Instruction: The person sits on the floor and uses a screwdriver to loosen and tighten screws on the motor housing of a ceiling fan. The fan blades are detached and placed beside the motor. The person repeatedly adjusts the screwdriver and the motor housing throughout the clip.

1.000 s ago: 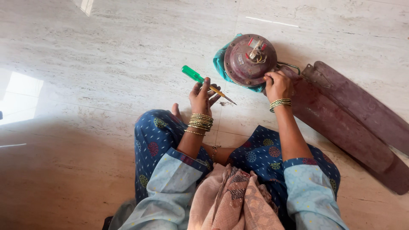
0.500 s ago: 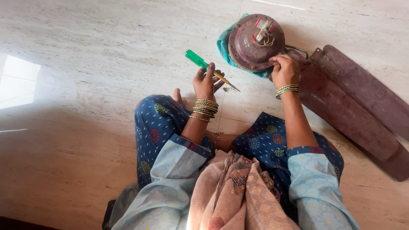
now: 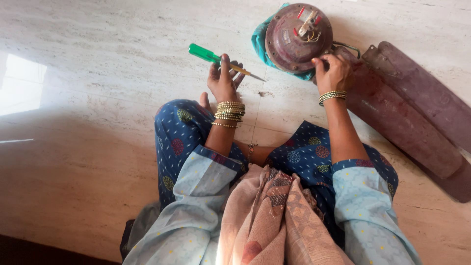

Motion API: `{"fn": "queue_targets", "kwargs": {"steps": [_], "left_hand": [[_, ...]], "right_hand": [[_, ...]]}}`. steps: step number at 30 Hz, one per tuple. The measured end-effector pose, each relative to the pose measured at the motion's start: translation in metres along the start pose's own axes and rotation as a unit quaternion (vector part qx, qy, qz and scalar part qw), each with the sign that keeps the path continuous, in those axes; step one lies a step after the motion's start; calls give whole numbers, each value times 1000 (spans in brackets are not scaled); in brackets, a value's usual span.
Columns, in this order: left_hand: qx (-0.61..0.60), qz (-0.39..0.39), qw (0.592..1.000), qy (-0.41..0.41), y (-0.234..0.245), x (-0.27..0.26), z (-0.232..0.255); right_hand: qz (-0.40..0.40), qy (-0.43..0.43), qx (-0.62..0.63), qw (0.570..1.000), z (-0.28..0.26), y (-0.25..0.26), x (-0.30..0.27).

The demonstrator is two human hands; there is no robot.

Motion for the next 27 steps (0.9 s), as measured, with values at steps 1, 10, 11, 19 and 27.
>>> {"fn": "queue_targets", "kwargs": {"steps": [1,10,11,19,27], "left_hand": [[-6,7,1000,1,4,1,1],[-21,15,1000,13,7,5,-1],[-17,13,1000,16,7,5,-1],[-26,6,999,23,7,6,-7],[-6,19,1000,-21,7,2,4]], "right_hand": [[-19,-13,6,1000,4,-3,-1],[-15,-4,21,1000,0,-5,-1],[-15,-38,7,999,7,-4,-1],[9,29,36,999,-7,3,0],[2,36,27,999,-9,2,-2]]}}
Point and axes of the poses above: each hand's wrist, its own x-axis towards the middle knuckle, its own y-axis out of the back of the hand, z = x × y, the point moved 9 cm from there along x, towards the middle knuckle, and after that the axes turned 11 degrees about x, right-handed, at the moved point
